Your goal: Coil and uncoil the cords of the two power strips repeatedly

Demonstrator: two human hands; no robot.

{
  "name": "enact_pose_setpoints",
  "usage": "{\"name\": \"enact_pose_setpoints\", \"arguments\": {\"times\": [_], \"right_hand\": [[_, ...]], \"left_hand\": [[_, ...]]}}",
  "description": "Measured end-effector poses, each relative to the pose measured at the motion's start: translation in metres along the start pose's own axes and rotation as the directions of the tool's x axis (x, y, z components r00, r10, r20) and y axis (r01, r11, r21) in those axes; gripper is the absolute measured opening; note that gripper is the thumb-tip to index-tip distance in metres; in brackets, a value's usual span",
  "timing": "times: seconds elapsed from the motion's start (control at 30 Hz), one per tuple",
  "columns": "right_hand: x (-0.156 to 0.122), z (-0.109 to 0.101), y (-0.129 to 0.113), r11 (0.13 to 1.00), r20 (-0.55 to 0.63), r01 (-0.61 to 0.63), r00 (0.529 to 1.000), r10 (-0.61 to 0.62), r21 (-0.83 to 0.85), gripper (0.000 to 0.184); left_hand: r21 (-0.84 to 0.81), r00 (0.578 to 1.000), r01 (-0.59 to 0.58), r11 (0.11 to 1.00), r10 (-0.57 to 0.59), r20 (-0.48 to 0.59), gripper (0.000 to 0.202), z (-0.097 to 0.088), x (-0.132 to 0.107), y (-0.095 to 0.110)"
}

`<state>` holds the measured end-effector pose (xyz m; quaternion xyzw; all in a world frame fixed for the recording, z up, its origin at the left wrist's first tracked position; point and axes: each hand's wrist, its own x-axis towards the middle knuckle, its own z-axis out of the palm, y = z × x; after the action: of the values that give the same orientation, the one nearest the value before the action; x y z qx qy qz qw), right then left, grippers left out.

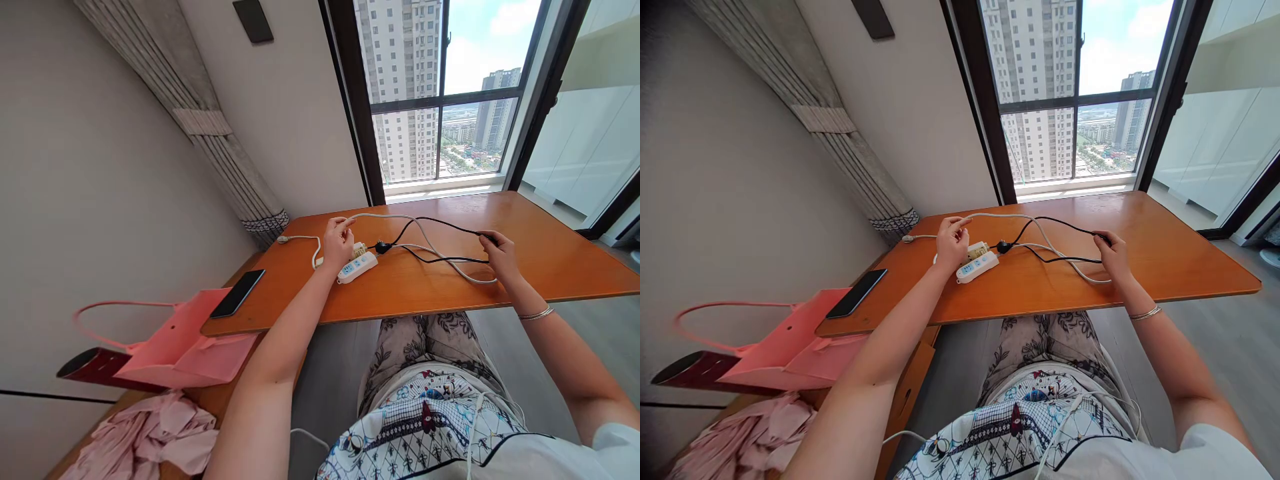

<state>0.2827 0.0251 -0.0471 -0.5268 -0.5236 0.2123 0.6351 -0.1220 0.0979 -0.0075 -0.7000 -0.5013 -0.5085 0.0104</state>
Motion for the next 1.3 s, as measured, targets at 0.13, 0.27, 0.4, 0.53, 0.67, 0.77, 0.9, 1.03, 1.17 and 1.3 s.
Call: {"name": "enact_pose_setpoints", "arguments": {"times": [0.13, 0.27, 0.4, 0.53, 0.67, 0.77, 0.9, 1.03, 1.17, 1.3], "right_hand": [[0.0, -0.002, 0.002, 0.985, -0.092, -0.06, 0.993, 0.076, 0.16, 0.029], [-0.008, -0.002, -0.005, 0.986, -0.11, 0.023, 0.994, -0.005, 0.163, 0.03], [-0.006, 0.005, -0.012, 0.964, -0.205, 0.065, 0.979, -0.011, 0.258, 0.032], [0.008, 0.008, -0.006, 0.924, -0.268, 0.039, 0.961, 0.071, 0.381, 0.034], [0.019, 0.006, 0.008, 0.864, -0.248, -0.121, 0.93, 0.271, 0.489, 0.039], [0.021, 0.007, 0.015, 0.827, -0.184, -0.217, 0.916, 0.356, 0.519, 0.038], [0.02, 0.009, 0.018, 0.8, -0.194, -0.214, 0.905, 0.379, 0.561, 0.039], [0.02, 0.007, 0.014, 0.807, -0.198, -0.158, 0.926, 0.321, 0.569, 0.038], [0.016, 0.006, 0.004, 0.807, -0.197, -0.093, 0.948, 0.251, 0.583, 0.035], [0.008, 0.009, -0.01, 0.797, -0.18, -0.059, 0.961, 0.208, 0.602, 0.033]], "left_hand": [[0.004, 0.997, 0.068, 0.998, -0.068, -0.035, 0.033, -0.005, 0.008, -0.014], [0.053, 0.993, 0.113, 0.992, -0.113, 0.01, 0.032, -0.003, 0.01, -0.032], [0.065, 0.988, 0.118, 0.991, -0.123, 0.094, 0.029, 0.004, 0.005, -0.038], [-0.036, 0.993, 0.115, 0.993, -0.115, 0.001, 0.026, 0.002, -0.004, -0.031], [-0.105, 0.981, 0.047, 0.993, -0.066, -0.183, 0.027, -0.007, -0.013, -0.02], [-0.108, 0.975, 0.041, 0.993, -0.063, -0.212, 0.027, -0.012, -0.02, -0.014], [-0.065, 0.994, 0.026, 0.998, -0.032, -0.104, 0.025, -0.013, -0.029, -0.015], [-0.03, 0.998, 0.048, 0.998, -0.047, 0.042, 0.024, -0.009, -0.034, -0.023], [0.027, 0.972, 0.07, 0.997, -0.074, 0.221, 0.026, 0.001, -0.034, -0.033], [0.054, 0.932, 0.031, 0.998, -0.049, 0.36, 0.028, 0.011, -0.033, -0.04]]}}
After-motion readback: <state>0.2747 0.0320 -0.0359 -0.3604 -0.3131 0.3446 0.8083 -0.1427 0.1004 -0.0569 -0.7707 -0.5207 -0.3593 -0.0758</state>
